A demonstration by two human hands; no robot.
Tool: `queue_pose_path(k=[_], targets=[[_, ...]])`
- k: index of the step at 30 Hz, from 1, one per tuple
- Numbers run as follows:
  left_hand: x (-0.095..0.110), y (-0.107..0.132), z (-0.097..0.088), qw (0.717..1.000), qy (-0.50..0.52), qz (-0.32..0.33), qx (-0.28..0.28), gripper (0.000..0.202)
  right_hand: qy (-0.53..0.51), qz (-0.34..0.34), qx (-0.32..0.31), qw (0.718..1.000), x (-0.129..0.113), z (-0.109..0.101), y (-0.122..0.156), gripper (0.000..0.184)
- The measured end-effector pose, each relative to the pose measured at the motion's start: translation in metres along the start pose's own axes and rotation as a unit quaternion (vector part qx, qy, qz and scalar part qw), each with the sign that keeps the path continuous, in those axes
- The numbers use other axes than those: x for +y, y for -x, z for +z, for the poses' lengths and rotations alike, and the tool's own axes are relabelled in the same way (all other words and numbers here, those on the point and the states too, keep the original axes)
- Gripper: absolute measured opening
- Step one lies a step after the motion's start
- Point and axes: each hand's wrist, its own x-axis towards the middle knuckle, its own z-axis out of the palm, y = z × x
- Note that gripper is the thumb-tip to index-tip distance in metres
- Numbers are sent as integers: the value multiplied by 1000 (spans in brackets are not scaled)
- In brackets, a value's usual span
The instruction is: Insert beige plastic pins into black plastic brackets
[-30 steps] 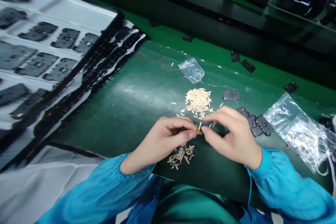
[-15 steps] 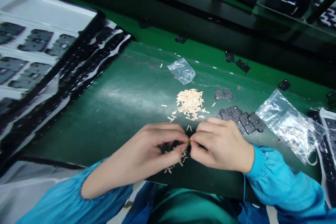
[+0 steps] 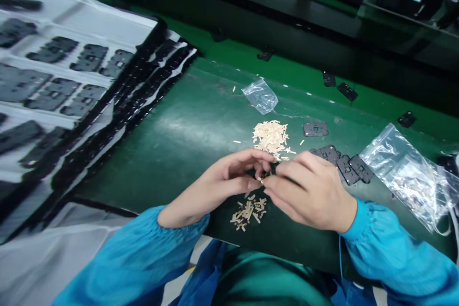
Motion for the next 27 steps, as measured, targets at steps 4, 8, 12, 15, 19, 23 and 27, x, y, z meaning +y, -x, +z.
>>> queue_pose_path(k=[4,8,12,15,19,23,27], targets=[[-2,0,3,996,70,-27,-40,46,29,-40,28,998,-4,8,-1,15],[-3,0,2,990,115,-49,-67,46,0,-28,43,999,-9,11,-5,10],[-3,2,-3,988,136,-44,-57,45,-63,60,50,995,2,-3,-18,7],[-3,4,-6,993,113,-25,-21,41,7,175,49,983,55,-19,-30,12],[-5,4,-5,997,70,-14,3,29,147,408,34,900,159,-27,-42,45],[-7,4,-4,999,36,-9,1,23,261,462,-100,842,214,-8,-54,78],[-11,3,-6,1000,26,0,8,22,272,466,-137,831,221,4,-65,57]])
